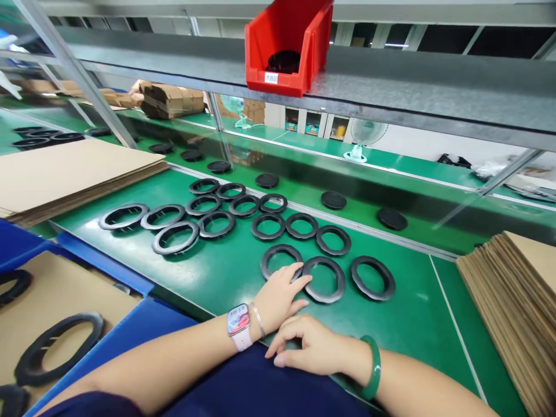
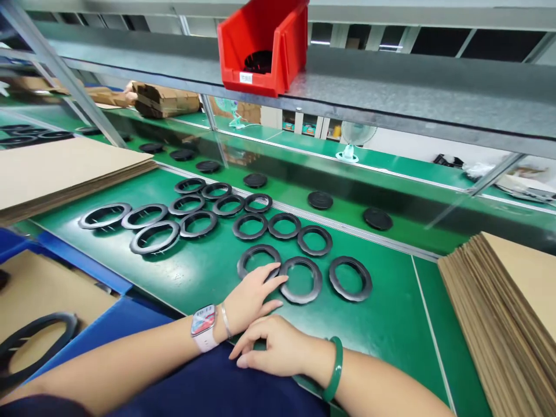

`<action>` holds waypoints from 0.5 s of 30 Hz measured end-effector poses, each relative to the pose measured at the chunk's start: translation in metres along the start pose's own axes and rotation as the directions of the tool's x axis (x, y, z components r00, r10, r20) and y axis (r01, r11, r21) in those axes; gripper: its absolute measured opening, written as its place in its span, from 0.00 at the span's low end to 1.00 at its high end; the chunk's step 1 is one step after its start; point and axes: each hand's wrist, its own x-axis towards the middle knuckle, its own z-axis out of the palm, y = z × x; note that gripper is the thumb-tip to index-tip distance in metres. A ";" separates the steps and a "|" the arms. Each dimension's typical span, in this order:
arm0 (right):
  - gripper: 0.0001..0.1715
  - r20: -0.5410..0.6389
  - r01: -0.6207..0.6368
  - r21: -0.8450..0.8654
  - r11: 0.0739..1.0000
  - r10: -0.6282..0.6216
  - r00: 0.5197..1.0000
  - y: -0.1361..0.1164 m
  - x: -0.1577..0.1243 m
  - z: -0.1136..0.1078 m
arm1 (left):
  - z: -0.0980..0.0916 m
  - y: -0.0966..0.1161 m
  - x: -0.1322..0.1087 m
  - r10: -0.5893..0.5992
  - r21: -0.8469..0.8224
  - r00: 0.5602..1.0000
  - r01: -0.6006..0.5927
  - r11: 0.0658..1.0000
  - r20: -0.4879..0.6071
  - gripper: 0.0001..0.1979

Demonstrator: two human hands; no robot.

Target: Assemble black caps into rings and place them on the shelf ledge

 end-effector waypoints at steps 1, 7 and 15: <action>0.13 0.002 -0.003 -0.011 1.000 0.003 1.000 0.000 0.000 -0.001 | 0.002 0.001 0.006 0.010 -0.016 1.000 -0.010 1.000 -0.002 0.30; 0.12 -0.041 -0.072 -0.075 0.995 0.069 0.997 -0.007 -0.004 -0.001 | 0.005 0.008 0.021 0.033 -0.040 0.999 -0.034 0.999 -0.030 0.32; 0.22 -0.280 -0.240 -0.346 0.907 0.144 0.949 0.029 -0.008 -0.050 | -0.033 -0.027 -0.029 0.093 -0.019 0.978 -0.098 0.995 -0.186 0.20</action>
